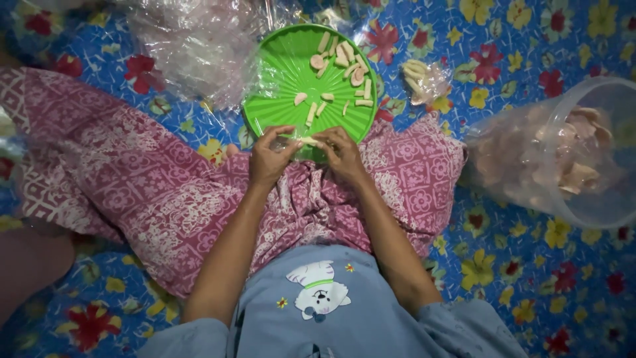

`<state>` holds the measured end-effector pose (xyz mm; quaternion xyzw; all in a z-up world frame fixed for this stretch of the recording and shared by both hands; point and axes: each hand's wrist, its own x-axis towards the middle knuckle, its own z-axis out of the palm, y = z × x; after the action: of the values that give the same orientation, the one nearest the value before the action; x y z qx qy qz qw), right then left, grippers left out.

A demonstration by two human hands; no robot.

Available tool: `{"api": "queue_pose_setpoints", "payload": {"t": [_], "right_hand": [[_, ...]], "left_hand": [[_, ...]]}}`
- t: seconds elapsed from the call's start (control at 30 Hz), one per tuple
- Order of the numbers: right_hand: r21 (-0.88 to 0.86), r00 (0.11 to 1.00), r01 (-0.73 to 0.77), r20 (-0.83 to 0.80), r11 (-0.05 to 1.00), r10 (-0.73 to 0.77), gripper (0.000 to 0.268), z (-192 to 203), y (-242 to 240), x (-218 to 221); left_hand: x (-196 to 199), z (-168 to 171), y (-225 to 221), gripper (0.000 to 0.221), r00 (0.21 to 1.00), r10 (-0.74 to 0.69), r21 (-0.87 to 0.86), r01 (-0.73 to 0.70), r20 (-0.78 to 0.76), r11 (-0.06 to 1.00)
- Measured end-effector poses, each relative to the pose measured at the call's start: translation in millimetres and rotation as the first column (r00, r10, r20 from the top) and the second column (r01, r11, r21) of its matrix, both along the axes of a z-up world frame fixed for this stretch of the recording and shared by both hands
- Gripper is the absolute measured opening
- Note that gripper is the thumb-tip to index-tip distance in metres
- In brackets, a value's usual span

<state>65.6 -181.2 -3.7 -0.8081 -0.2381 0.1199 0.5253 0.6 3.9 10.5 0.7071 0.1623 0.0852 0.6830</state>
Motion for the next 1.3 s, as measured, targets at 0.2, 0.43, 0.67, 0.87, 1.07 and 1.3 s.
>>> {"api": "queue_pose_setpoints", "payload": {"t": [0.2,0.43,0.67,0.87,1.07,1.3], "right_hand": [[0.042,0.991,0.067,-0.115,0.997,-0.061,0.016,63.9,18.7,-16.0],[0.107,0.972,0.132,-0.209,0.985,-0.107,0.014,48.1,11.8,-16.3],[0.064,0.985,0.087,-0.157,0.994,-0.076,0.013,42.4,9.5,-18.9],[0.134,0.970,0.150,-0.213,0.980,-0.119,0.015,61.8,17.1,-26.1],[0.128,0.988,0.115,-0.116,0.985,-0.100,0.013,37.9,12.5,-20.9],[0.048,0.986,0.166,0.005,0.985,-0.167,0.014,-8.9,-0.4,-6.6]], "left_hand": [[-2.3,-12.2,-4.5,0.040,1.000,-0.030,-0.019,0.030,0.008,0.999],[-3.4,-3.8,-5.1,0.042,0.998,-0.019,-0.115,0.012,-0.061,0.993],[-4.9,0.1,-10.3,0.045,0.998,-0.035,-0.078,0.030,-0.060,0.997],[-7.0,15.9,-7.2,0.042,0.996,0.008,-0.244,-0.030,-0.093,0.969],[-10.9,2.6,-5.1,0.045,0.998,-0.011,-0.237,-0.003,-0.058,0.971],[-9.1,11.9,-1.1,0.040,0.997,0.032,-0.278,-0.051,-0.070,0.959]]}}
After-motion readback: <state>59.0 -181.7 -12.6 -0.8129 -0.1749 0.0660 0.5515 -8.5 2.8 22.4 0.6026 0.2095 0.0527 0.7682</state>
